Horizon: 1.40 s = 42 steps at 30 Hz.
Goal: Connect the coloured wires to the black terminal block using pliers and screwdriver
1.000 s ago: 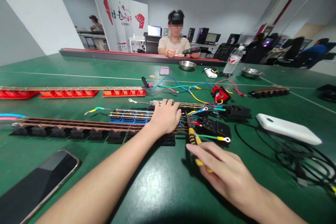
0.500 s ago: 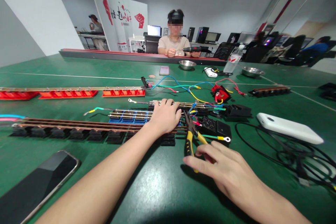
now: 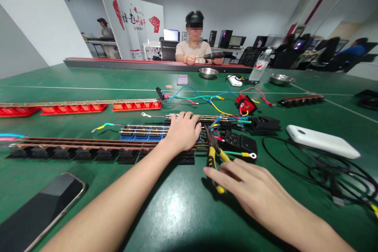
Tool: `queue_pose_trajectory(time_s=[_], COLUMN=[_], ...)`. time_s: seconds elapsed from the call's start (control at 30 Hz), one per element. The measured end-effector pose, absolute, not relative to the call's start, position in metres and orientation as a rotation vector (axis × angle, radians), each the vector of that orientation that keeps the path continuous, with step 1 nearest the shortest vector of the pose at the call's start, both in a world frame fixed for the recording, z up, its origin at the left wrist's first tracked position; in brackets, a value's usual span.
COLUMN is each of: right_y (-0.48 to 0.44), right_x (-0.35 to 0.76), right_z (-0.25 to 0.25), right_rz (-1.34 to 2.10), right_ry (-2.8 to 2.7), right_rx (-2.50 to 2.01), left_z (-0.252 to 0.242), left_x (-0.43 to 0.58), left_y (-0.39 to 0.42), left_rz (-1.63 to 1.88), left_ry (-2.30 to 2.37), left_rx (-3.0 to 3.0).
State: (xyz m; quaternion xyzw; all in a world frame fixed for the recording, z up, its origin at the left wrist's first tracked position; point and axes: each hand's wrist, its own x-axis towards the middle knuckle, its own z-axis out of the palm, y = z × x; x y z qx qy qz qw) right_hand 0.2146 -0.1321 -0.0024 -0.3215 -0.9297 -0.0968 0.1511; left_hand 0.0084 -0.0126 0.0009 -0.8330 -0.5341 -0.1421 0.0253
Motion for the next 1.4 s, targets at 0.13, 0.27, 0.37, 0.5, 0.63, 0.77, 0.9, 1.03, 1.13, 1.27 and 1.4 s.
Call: queue_pose_trajectory(time_s=[0.13,0.27,0.37,0.5,0.63,0.77,0.9,1.03,1.13,1.27,1.4], right_y=[-0.132,-0.133,-0.133,-0.131,-0.129,-0.132,-0.134,-0.133,-0.131,-0.128,-0.128], right_x=[0.217,0.216,0.215,0.215,0.214,0.209,0.201,0.197,0.197,0.198,0.198], right_z=[-0.004,0.000,0.001,-0.002,-0.007,-0.010,-0.012,-0.016,-0.019,-0.018,-0.009], right_rz=[-0.317,-0.266,-0.140,-0.056,0.058,0.272,0.546,0.808,0.924,1.056,1.178], right_ry=[-2.638,-2.608,-2.564,-2.505,-2.360,-2.172,-1.946,-1.711,-1.603,-1.449,-1.335], right_rx=[-0.950,-0.998,-1.010,-0.980,-0.987,-1.076,-1.117,-1.107,-1.049,-1.024,-1.071], left_z=[0.001,0.001,0.002,0.002,0.002,0.001,0.002,0.003,0.003,0.002,0.001], left_x=[0.009,0.009,0.008,0.008,0.008,0.008,0.008,0.008,0.008,0.007,0.007], left_y=[-0.013,-0.013,-0.014,-0.014,-0.013,-0.013,-0.014,-0.015,-0.014,-0.013,-0.012], left_rz=[-0.432,-0.430,-0.429,-0.429,-0.425,-0.421,-0.426,-0.422,-0.425,-0.431,-0.448], left_ry=[-1.652,-1.648,-1.648,-1.654,-1.651,-1.649,-1.651,-1.658,-1.660,-1.666,-1.675], left_rx=[-2.577,-2.586,-2.591,-2.590,-2.592,-2.593,-2.595,-2.596,-2.597,-2.602,-2.620])
